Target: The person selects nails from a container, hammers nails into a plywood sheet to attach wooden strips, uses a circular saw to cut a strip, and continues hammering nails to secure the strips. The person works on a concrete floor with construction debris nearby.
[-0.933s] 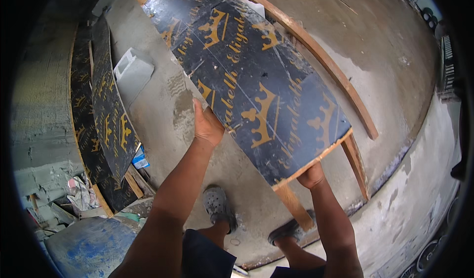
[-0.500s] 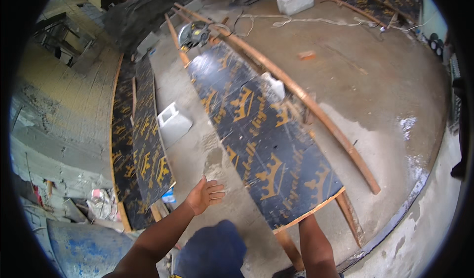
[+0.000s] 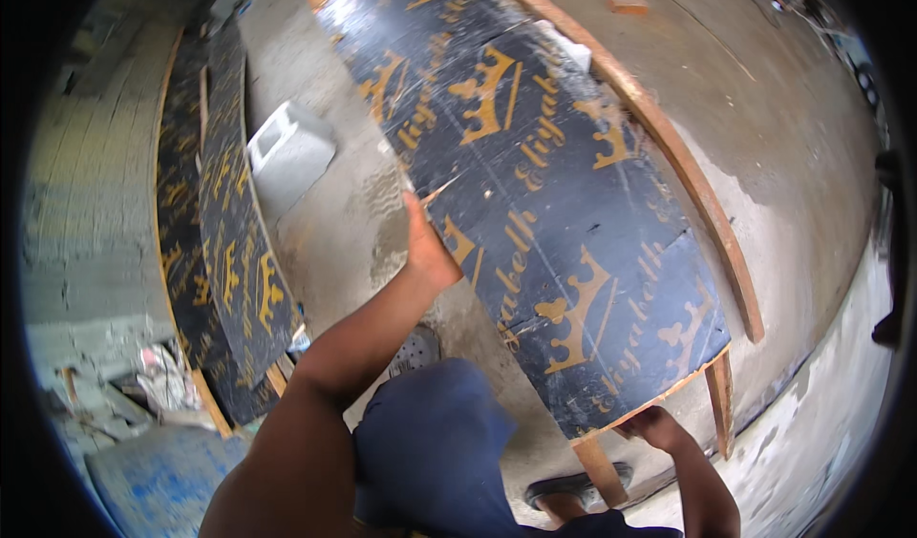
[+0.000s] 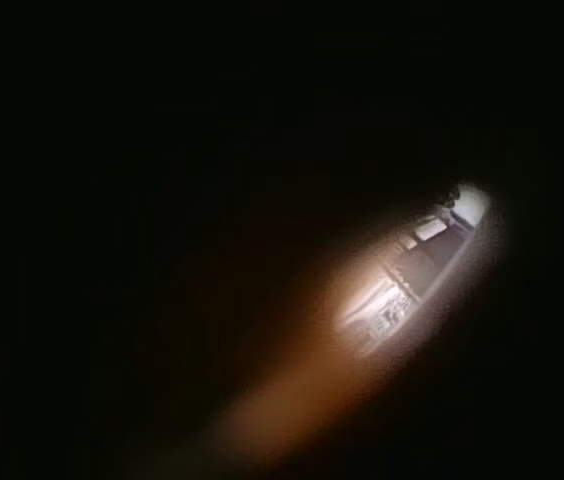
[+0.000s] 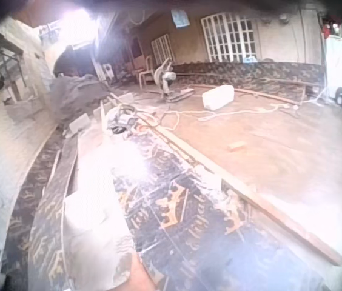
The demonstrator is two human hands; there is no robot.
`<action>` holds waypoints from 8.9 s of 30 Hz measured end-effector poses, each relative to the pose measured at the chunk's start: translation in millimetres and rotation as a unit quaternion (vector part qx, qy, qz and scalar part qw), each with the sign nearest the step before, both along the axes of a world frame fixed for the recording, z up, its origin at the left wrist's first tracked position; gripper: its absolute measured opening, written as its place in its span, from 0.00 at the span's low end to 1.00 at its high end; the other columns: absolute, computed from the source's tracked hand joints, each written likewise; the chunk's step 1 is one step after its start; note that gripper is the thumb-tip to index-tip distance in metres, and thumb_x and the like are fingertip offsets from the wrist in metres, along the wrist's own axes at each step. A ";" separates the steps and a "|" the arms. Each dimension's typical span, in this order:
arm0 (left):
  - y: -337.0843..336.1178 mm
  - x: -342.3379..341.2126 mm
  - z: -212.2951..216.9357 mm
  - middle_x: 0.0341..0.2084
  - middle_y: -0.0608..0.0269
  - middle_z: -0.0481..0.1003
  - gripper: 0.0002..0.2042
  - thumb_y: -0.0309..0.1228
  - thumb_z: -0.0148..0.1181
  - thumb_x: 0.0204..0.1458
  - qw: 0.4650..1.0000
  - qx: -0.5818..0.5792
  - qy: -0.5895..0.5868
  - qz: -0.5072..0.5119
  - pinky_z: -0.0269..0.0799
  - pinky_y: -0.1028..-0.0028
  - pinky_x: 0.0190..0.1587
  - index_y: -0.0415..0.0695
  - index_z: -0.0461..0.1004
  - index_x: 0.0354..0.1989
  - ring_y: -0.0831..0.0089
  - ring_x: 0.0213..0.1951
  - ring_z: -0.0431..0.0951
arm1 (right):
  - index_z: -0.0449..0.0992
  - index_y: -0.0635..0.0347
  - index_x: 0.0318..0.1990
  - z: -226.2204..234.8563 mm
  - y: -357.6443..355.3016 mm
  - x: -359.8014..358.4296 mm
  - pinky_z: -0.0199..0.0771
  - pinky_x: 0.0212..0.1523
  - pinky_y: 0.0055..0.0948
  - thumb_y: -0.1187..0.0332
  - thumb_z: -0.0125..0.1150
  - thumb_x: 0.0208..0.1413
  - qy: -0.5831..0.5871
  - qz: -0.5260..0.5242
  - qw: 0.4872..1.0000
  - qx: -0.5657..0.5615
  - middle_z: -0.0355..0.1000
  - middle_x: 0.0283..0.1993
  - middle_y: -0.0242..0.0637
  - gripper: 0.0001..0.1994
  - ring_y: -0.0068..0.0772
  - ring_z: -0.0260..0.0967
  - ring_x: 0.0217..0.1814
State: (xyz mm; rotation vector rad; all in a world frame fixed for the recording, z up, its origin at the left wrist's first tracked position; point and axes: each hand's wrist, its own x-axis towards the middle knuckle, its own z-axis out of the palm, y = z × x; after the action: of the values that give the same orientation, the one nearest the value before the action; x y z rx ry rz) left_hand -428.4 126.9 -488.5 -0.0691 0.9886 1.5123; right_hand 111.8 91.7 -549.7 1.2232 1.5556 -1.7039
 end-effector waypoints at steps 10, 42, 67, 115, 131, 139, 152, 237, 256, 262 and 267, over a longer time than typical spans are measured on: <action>-10.3 -34.4 -25.3 0.68 0.57 0.68 0.32 0.54 0.51 0.69 0.995 -0.019 -0.032 -0.097 0.64 0.56 0.71 0.44 0.62 0.73 0.60 0.69 0.68 | 0.78 0.73 0.57 276.9 -28.9 -8.1 0.79 0.34 0.29 0.65 0.59 0.65 -0.026 -0.283 0.951 0.122 0.82 0.35 0.41 0.20 0.23 0.76 0.34; 2.2 -41.7 57.0 0.62 0.63 0.72 0.30 0.48 0.66 0.64 0.964 -0.081 0.086 -0.239 0.66 0.56 0.65 0.45 0.67 0.68 0.69 0.64 0.69 | 0.75 0.54 0.56 -51.9 64.7 -469.9 0.77 0.43 0.37 0.52 0.50 0.74 0.448 -0.712 0.448 -0.302 0.78 0.51 0.39 0.17 0.36 0.77 0.47; 10.9 -72.8 -11.8 0.73 0.60 0.62 0.42 0.60 0.61 0.61 0.996 0.054 -0.005 -0.074 0.54 0.52 0.75 0.47 0.57 0.76 0.57 0.73 0.59 | 0.76 0.57 0.54 -49.0 82.3 -508.4 0.78 0.48 0.40 0.52 0.52 0.72 0.378 -0.708 0.521 -0.290 0.79 0.51 0.41 0.18 0.37 0.77 0.50; 38.6 -79.1 -100.5 0.69 0.58 0.69 0.52 0.78 0.53 0.51 0.993 0.067 0.054 0.081 0.72 0.52 0.67 0.47 0.62 0.75 0.57 0.65 0.71 | 0.73 0.58 0.63 -69.3 -95.2 -380.9 0.73 0.62 0.43 0.53 0.63 0.63 0.322 -0.236 0.913 0.084 0.76 0.60 0.50 0.26 0.48 0.76 0.61; 36.3 -50.0 -66.1 0.66 0.56 0.71 0.55 0.79 0.62 0.42 0.987 0.100 -0.102 0.075 0.72 0.50 0.65 0.48 0.65 0.72 0.55 0.64 0.72 | 0.76 0.60 0.59 40.0 -5.7 -353.1 0.75 0.58 0.41 0.64 0.66 0.62 0.164 -0.070 0.984 0.028 0.77 0.55 0.49 0.20 0.48 0.76 0.58; 42.5 -52.7 -65.9 0.64 0.56 0.73 0.57 0.77 0.68 0.36 0.975 0.168 -0.140 0.046 0.72 0.49 0.65 0.49 0.67 0.71 0.53 0.64 0.73 | 0.77 0.61 0.58 53.1 23.4 -342.0 0.77 0.56 0.41 0.67 0.65 0.62 0.128 -0.044 0.990 0.050 0.78 0.53 0.50 0.18 0.50 0.77 0.56; 46.1 -48.6 -71.8 0.67 0.57 0.69 0.60 0.82 0.63 0.35 0.981 0.140 -0.122 0.058 0.70 0.50 0.67 0.50 0.63 0.73 0.56 0.68 0.69 | 0.78 0.62 0.56 203.2 53.0 -294.6 0.79 0.52 0.42 0.71 0.63 0.61 0.151 0.171 0.974 -0.007 0.79 0.49 0.50 0.16 0.54 0.78 0.52; 52.7 -46.6 -57.8 0.73 0.58 0.62 0.47 0.76 0.38 0.61 0.980 0.085 -0.067 0.167 0.64 0.52 0.70 0.52 0.56 0.78 0.54 0.69 0.65 | 0.65 0.69 0.66 117.4 152.5 -179.5 0.69 0.65 0.47 0.78 0.62 0.60 0.084 -0.081 0.736 0.666 0.66 0.64 0.58 0.26 0.59 0.67 0.64; 57.0 -40.6 -65.4 0.67 0.58 0.70 0.44 0.75 0.42 0.60 0.968 0.152 -0.118 0.160 0.71 0.52 0.64 0.55 0.64 0.74 0.55 0.64 0.71 | 0.65 0.67 0.68 117.6 152.2 -139.4 0.69 0.61 0.43 0.79 0.60 0.57 0.049 -0.110 0.748 0.653 0.67 0.63 0.54 0.29 0.51 0.68 0.61; 43.7 -50.1 -64.3 0.69 0.57 0.67 0.47 0.78 0.42 0.58 0.978 0.106 -0.123 0.130 0.69 0.52 0.66 0.54 0.62 0.75 0.54 0.67 0.68 | 0.63 0.67 0.68 118.6 174.9 -145.3 0.68 0.62 0.43 0.79 0.61 0.57 0.093 -0.108 0.746 0.651 0.67 0.63 0.54 0.30 0.51 0.68 0.60; 24.4 -25.7 -9.0 0.72 0.54 0.64 0.52 0.79 0.41 0.56 0.994 -0.006 -0.098 0.052 0.61 0.52 0.71 0.48 0.58 0.77 0.51 0.70 0.65 | 0.63 0.67 0.68 150.5 179.4 -126.2 0.68 0.63 0.44 0.77 0.61 0.58 0.098 -0.094 0.764 0.630 0.67 0.63 0.54 0.29 0.52 0.68 0.60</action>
State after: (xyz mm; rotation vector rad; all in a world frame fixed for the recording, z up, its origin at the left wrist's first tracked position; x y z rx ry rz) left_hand -454.1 151.3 -497.6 -0.2771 0.8462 1.5620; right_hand -14.4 271.1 -399.2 1.8206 2.9646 -0.6797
